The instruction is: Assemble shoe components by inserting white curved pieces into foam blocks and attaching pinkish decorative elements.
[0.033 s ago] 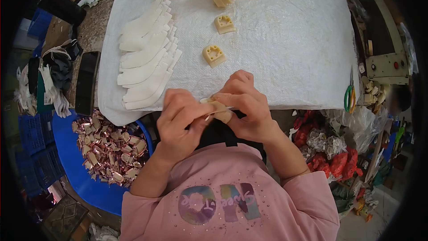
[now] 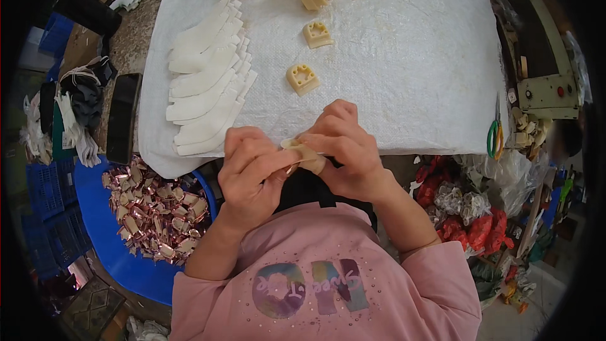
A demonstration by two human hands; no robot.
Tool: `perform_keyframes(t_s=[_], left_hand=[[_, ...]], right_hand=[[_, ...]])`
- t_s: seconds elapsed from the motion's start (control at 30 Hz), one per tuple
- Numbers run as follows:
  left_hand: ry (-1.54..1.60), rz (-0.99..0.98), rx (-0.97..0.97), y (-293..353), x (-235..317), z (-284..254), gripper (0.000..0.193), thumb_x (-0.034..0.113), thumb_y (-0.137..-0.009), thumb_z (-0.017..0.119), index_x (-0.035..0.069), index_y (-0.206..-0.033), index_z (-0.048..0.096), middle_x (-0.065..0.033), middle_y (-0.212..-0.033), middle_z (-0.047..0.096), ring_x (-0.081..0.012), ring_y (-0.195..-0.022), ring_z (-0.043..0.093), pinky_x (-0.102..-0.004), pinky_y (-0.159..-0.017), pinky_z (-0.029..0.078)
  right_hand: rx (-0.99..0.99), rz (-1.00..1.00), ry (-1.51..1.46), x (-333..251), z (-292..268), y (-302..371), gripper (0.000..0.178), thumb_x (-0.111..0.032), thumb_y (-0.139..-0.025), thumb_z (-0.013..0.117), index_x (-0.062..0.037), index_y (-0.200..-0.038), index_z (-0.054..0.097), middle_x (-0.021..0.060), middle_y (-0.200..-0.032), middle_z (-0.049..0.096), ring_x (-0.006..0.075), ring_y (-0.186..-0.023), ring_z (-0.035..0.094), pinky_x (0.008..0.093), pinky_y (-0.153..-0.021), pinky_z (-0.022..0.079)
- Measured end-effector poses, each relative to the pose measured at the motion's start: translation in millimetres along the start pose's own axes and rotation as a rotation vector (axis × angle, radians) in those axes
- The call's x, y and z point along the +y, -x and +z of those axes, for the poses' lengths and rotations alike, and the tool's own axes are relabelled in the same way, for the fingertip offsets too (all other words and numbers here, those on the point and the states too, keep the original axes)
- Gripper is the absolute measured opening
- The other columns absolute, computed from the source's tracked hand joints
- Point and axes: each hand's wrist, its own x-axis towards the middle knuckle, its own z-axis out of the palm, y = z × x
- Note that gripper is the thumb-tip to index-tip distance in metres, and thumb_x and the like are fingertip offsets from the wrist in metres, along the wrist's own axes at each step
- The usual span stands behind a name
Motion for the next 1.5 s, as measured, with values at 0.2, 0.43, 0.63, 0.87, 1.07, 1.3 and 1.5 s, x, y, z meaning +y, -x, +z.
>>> perform_keyframes(t_s=[0.2, 0.43, 0.63, 0.87, 1.07, 1.3, 1.5], left_hand=[[0.007, -0.076, 0.117, 8.3, -14.2, -9.1, 0.03, -0.012, -0.061, 0.068, 0.007, -0.083, 0.066, -0.0031, -0.072, 0.048, -0.0216, -0.071, 0.047, -0.0283, -0.06, 0.039], [0.175, -0.047, 0.146, 4.2, -2.5, -8.6, 0.03, -0.013, -0.065, 0.066, 0.007, -0.087, 0.064, -0.0079, -0.086, 0.047, -0.0221, -0.078, 0.047, -0.0294, -0.064, 0.041], [0.305, -0.007, -0.024, 6.7, 4.6, -5.9, 0.025, -0.012, -0.069, 0.065, 0.002, -0.089, 0.059, -0.0167, -0.092, 0.056, -0.0286, -0.082, 0.057, -0.0353, -0.071, 0.051], [-0.029, 0.167, -0.083, 6.5, 1.8, 1.8, 0.023, -0.01, -0.063, 0.063, -0.005, -0.085, 0.057, -0.0154, -0.089, 0.055, -0.0265, -0.075, 0.056, -0.032, -0.059, 0.045], [-0.195, 0.117, -0.188, 3.5, 8.4, 5.3, 0.022, -0.01, -0.065, 0.062, -0.005, -0.085, 0.056, -0.0136, -0.088, 0.054, -0.025, -0.071, 0.053, -0.0309, -0.057, 0.042], [0.088, -0.123, -0.097, 8.4, 3.1, 5.3, 0.023, -0.018, -0.065, 0.059, -0.002, -0.08, 0.053, -0.0143, -0.089, 0.057, -0.0272, -0.078, 0.059, -0.032, -0.063, 0.05], [0.444, -0.094, -0.118, 9.8, 4.1, 9.2, 0.023, -0.019, -0.067, 0.06, -0.001, -0.073, 0.046, -0.0171, -0.093, 0.06, -0.0296, -0.086, 0.063, -0.0339, -0.07, 0.052]], right_hand=[[-0.14, -0.017, 0.156, -21.8, -5.6, -14.7, 0.031, -0.007, -0.069, 0.071, -0.0058, -0.096, 0.057, 0.0053, -0.092, 0.056, 0.0257, -0.086, 0.051, 0.0418, -0.082, 0.035], [0.173, 0.559, -0.483, -15.7, 10.4, 27.0, 0.019, -0.012, -0.09, 0.058, 0.0004, -0.104, 0.055, 0.013, -0.107, 0.058, 0.0148, -0.084, 0.057, 0.0298, -0.077, 0.047], [0.418, 0.668, -0.936, -26.5, 24.1, 25.3, 0.027, -0.018, -0.095, 0.051, 0.0039, -0.11, 0.049, 0.0119, -0.103, 0.06, 0.0177, -0.094, 0.06, 0.0296, -0.085, 0.048], [0.322, 0.666, -0.774, -32.7, 12.4, 30.7, 0.023, -0.01, -0.093, 0.046, 0.0051, -0.107, 0.054, 0.0133, -0.101, 0.062, 0.017, -0.093, 0.061, 0.0291, -0.083, 0.05], [0.204, 0.566, -0.411, -29.3, 17.2, 18.5, 0.021, -0.008, -0.089, 0.047, 0.0042, -0.103, 0.057, 0.0147, -0.091, 0.065, 0.0207, -0.079, 0.065, 0.0292, -0.073, 0.051], [-0.021, 0.644, -0.4, -13.1, -13.4, 7.5, 0.023, -0.018, -0.091, 0.052, 0.0001, -0.102, 0.059, 0.0132, -0.092, 0.066, 0.019, -0.086, 0.063, 0.0313, -0.077, 0.05], [-0.195, 0.882, -0.976, 6.3, -19.3, 7.7, 0.049, -0.007, -0.068, 0.079, 0.0029, -0.11, 0.055, 0.0114, -0.104, 0.062, 0.0199, -0.096, 0.062, 0.033, -0.087, 0.05]])
